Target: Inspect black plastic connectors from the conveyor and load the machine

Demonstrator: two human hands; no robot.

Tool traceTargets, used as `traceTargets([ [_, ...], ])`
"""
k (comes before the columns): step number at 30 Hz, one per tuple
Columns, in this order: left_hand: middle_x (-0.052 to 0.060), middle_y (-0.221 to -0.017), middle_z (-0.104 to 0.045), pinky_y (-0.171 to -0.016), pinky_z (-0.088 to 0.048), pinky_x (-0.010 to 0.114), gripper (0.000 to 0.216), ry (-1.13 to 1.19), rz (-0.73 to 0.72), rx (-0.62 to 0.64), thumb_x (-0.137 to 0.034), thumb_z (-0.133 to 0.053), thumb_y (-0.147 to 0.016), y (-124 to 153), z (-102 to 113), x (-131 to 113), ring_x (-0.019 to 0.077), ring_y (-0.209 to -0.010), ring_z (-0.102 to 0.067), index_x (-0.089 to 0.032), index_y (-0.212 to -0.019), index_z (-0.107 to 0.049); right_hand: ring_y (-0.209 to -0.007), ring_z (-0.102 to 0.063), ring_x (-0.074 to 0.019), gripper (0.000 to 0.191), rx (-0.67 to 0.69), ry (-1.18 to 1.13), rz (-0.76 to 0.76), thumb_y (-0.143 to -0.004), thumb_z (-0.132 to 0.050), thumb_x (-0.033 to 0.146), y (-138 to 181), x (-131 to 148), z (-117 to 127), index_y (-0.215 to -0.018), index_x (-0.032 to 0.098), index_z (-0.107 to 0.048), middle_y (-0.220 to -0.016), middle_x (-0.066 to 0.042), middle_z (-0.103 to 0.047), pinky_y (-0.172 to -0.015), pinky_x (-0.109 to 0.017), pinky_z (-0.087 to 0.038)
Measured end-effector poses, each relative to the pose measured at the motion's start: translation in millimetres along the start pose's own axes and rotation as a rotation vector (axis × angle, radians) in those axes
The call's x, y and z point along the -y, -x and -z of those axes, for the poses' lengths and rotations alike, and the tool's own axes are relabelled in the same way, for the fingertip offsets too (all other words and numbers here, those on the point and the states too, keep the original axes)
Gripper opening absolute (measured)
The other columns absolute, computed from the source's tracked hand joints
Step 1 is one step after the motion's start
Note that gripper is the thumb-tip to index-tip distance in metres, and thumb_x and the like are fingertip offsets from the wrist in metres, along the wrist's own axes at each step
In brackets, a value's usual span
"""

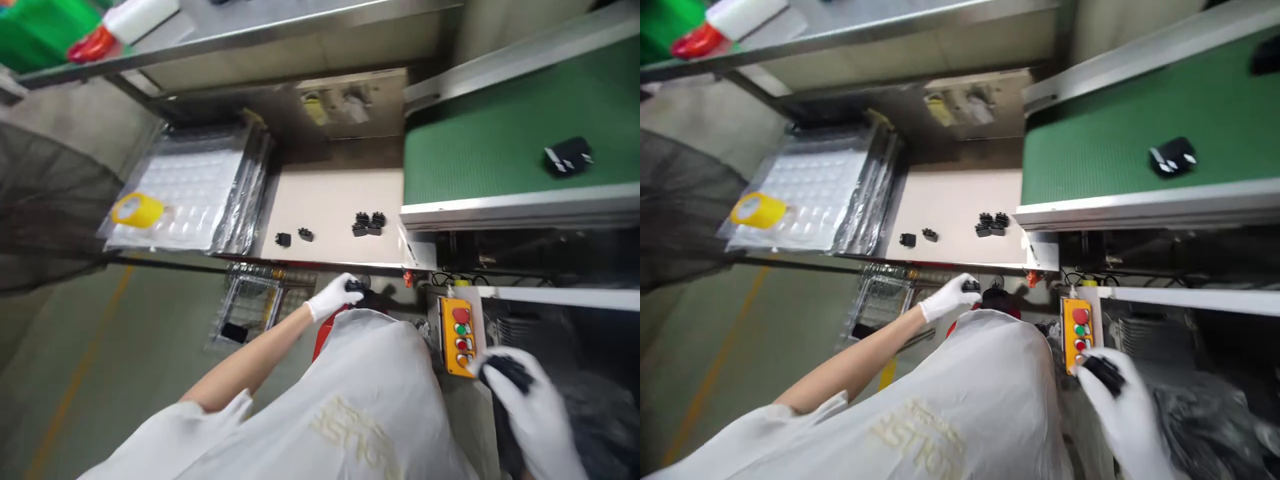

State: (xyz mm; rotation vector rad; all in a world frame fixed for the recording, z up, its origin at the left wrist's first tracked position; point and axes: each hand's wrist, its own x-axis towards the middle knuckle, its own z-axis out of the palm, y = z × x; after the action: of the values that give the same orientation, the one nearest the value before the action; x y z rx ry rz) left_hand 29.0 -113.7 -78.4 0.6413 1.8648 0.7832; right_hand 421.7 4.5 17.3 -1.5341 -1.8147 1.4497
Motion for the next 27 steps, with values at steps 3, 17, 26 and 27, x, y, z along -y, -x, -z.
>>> traceTargets([
  [3,0.002,-0.079,-0.067,-0.083,-0.053,0.040,0.035,0.023,0.055,-0.244,-0.036,-0.079,-0.065,-17.2,113.0,67.0,0.0210,-0.078,-0.062,-0.018,-0.088,-0.060,-0.098,-0.074,-0.0279,0.039,0.305,0.002,0.042,-0.088,-0.075,0.059,-73.4,49.3,-145.5,-0.103,0.023,-0.073,-0.107,-0.009,-0.080,-0.090,-0.042,-0.060],
  [17,0.011,-0.115,-0.071,-0.113,-0.050,0.043,0.022,0.022,-0.087,-0.415,-0.022,-0.069,-0.088,-96.5,209.4,126.8,0.0261,-0.115,-0.067,-0.016,-0.109,-0.074,-0.108,-0.075,-0.0241,0.020,0.752,0.490,0.245,-0.093,-0.071,0.021,-199.4,120.9,-487.4,-0.111,0.023,-0.077,-0.116,-0.006,-0.081,-0.099,-0.037,-0.056],
  [26,0.012,-0.112,-0.071,-0.107,-0.053,0.047,0.031,-0.209,-0.108,-0.217,-0.028,-0.080,-0.080,-99.7,273.0,117.8,0.0327,-0.111,-0.068,-0.019,-0.110,-0.078,-0.119,-0.066,-0.0344,0.030,0.720,0.669,0.372,-0.092,-0.074,0.030,-220.4,136.4,-501.2,-0.120,0.023,-0.079,-0.126,-0.014,-0.075,-0.109,-0.050,-0.050],
  [27,0.012,-0.116,-0.072,-0.107,-0.053,0.047,0.037,-0.241,-0.110,-0.185,-0.031,-0.080,-0.081,-93.3,281.1,115.8,0.0330,-0.112,-0.068,-0.019,-0.115,-0.077,-0.119,-0.066,-0.0342,0.032,0.718,0.682,0.377,-0.091,-0.075,0.030,-220.6,136.7,-495.5,-0.122,0.024,-0.078,-0.125,-0.013,-0.076,-0.108,-0.050,-0.051],
])
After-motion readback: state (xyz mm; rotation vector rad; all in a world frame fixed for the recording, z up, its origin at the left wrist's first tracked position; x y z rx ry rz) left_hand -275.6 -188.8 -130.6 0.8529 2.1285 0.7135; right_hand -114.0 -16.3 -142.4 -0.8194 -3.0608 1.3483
